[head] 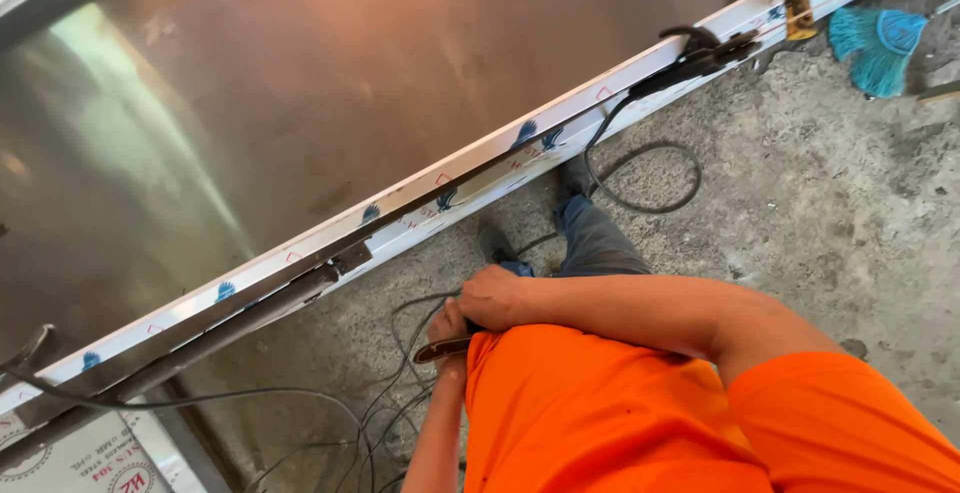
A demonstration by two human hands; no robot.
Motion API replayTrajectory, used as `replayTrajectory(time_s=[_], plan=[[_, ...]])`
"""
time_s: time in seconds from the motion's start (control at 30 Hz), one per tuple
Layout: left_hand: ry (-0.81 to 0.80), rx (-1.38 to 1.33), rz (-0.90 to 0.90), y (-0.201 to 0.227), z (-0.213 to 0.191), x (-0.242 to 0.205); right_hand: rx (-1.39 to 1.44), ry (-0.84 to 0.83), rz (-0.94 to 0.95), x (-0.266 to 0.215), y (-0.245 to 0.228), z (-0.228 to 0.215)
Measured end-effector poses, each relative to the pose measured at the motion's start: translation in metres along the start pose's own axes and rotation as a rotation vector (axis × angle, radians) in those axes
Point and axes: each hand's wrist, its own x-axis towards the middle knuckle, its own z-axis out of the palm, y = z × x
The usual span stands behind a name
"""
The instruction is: The person welds a corner of a stainless steel frame using a welding torch, then wipes the weld area with a cloth. They adjust the frame and use a hammer to tap along the edge, then flip the frame over to inspect the other side.
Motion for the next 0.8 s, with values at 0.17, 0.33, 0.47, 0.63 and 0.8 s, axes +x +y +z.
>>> replayTrajectory(time_s=[0.17, 0.33, 0.47, 0.63, 0.8], plan=[[-0.037, -0.461, -0.058, 0.026, -0.009, -0.007, -0.031, -0.031, -0.084, -0.004, 0.024, -0.001], [-0.053, -0.433, -0.061, 0.068, -0.004, -0.004, -0.008, -0.037, -0.111, -0.025, 0.051, -0.028], [-0.023, -0.623, -0.070, 0.083, 0.009, -0.004, -0.021, -0.004, -0.182, -0.035, 0.065, -0.034], [0.011, 0.617, 0.046, -0.081, 0.067, -0.042, -0.073, -0.046, -0.193, -0.040, 0.091, -0.060], [0.095, 0.608, -0.090, -0.081, 0.080, -0.076, -0.006, -0.176, -0.097, -0.050, 0.081, -0.039]])
